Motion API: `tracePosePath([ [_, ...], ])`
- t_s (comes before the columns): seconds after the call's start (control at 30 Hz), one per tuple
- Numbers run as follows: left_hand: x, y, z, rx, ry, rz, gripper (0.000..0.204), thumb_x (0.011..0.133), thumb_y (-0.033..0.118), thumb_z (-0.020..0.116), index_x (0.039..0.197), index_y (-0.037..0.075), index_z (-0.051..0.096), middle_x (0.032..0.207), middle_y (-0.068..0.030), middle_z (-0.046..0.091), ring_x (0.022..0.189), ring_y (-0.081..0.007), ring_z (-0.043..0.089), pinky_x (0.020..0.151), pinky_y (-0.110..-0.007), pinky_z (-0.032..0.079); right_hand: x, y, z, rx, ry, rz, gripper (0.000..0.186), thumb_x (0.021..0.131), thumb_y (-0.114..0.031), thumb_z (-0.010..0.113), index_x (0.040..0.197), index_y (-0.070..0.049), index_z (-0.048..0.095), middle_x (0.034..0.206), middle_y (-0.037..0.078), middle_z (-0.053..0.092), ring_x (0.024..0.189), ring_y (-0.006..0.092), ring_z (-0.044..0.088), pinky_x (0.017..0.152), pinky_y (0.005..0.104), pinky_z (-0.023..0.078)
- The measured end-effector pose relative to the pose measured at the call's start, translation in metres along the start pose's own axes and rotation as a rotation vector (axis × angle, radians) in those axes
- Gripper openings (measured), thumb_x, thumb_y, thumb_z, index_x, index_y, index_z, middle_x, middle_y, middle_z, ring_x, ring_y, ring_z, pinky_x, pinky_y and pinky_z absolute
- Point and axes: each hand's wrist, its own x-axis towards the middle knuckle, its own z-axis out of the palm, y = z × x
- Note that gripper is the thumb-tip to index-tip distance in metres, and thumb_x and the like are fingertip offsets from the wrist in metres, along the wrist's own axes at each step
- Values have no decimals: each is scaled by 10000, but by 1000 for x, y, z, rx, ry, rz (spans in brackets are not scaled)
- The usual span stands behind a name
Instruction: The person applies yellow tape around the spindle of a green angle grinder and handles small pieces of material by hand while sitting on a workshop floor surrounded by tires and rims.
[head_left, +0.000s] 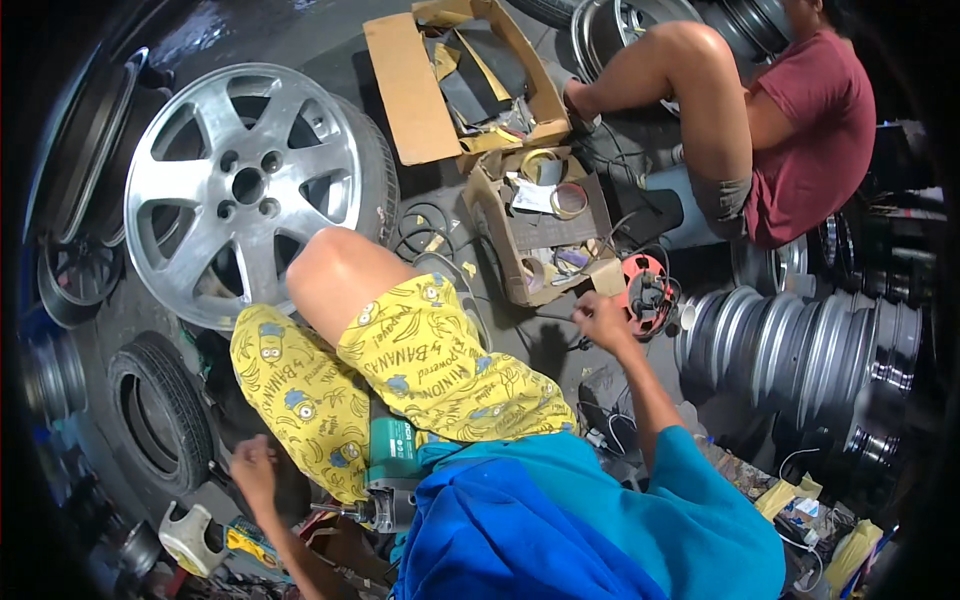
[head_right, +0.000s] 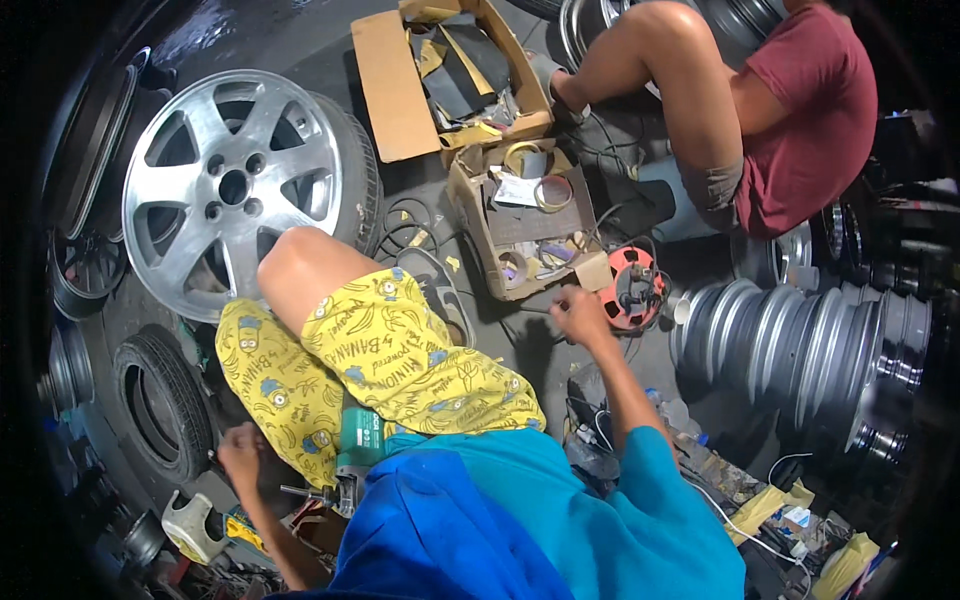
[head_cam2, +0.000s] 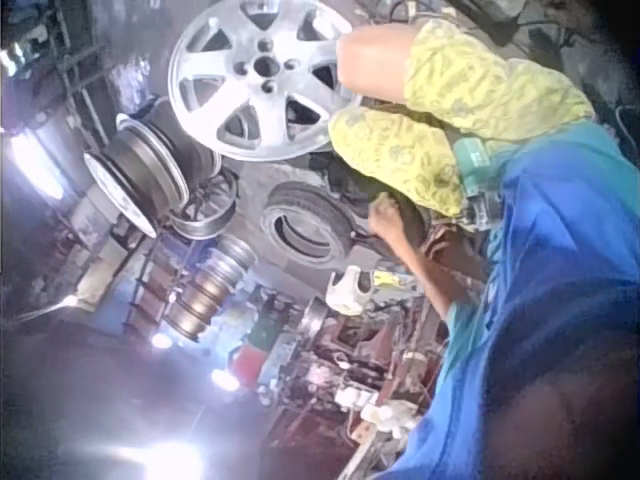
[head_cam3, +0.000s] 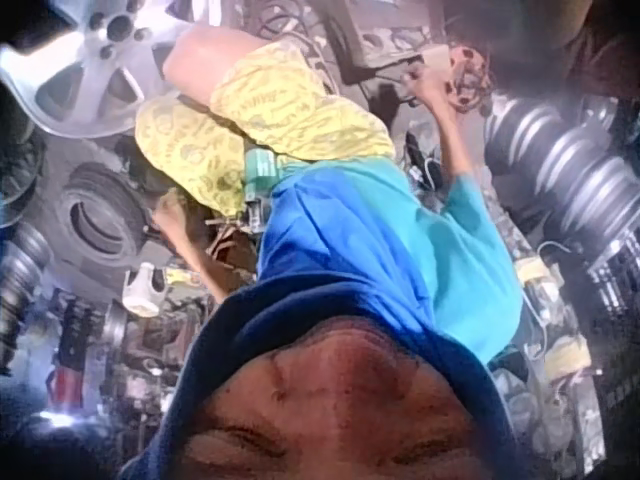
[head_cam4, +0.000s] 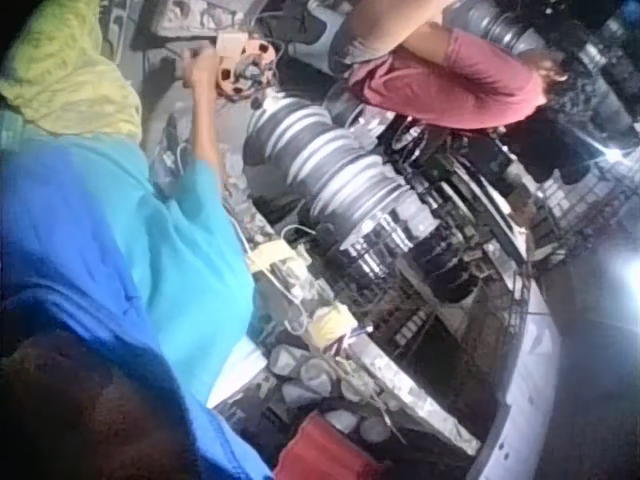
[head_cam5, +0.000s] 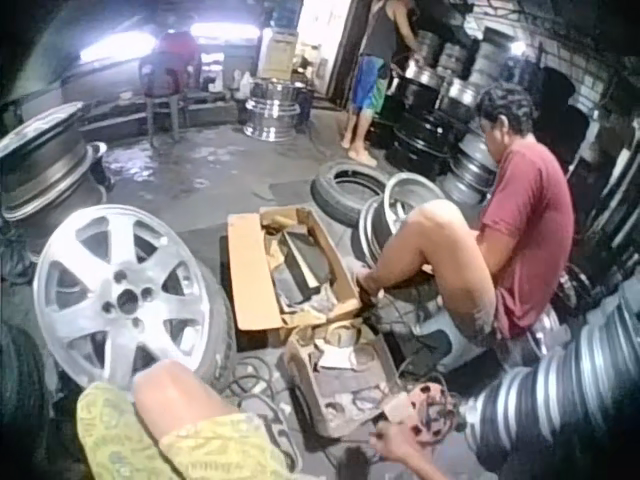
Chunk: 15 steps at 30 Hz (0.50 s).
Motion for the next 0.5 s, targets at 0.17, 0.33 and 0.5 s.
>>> tracePosePath([
  [0.17,-63,172,-53,-182,-139,25,350,1089,325,644,1005,-12,681,783,-35,659,647,-73,584,553,-225,448,-3,-48,34,181,-40,88,226,845,-225,783,948,-27,747,928,206,753,876,378,743,803,451,577],
  [0.33,-119,208,-26,-99,-588,30,678,970,413,779,1383,-86,579,1097,-111,721,928,-139,646,848,-260,533,72,-54,31,276,288,49,280,815,-214,795,1005,-20,728,851,178,726,797,378,706,776,426,570],
  [0.5,-133,214,11,-215,-515,-119,577,869,127,870,1341,-94,621,1082,-93,729,899,-96,643,785,-237,523,139,-13,58,2,96,38,475,767,-176,865,1178,-43,669,1113,180,709,895,382,740,821,433,600],
])
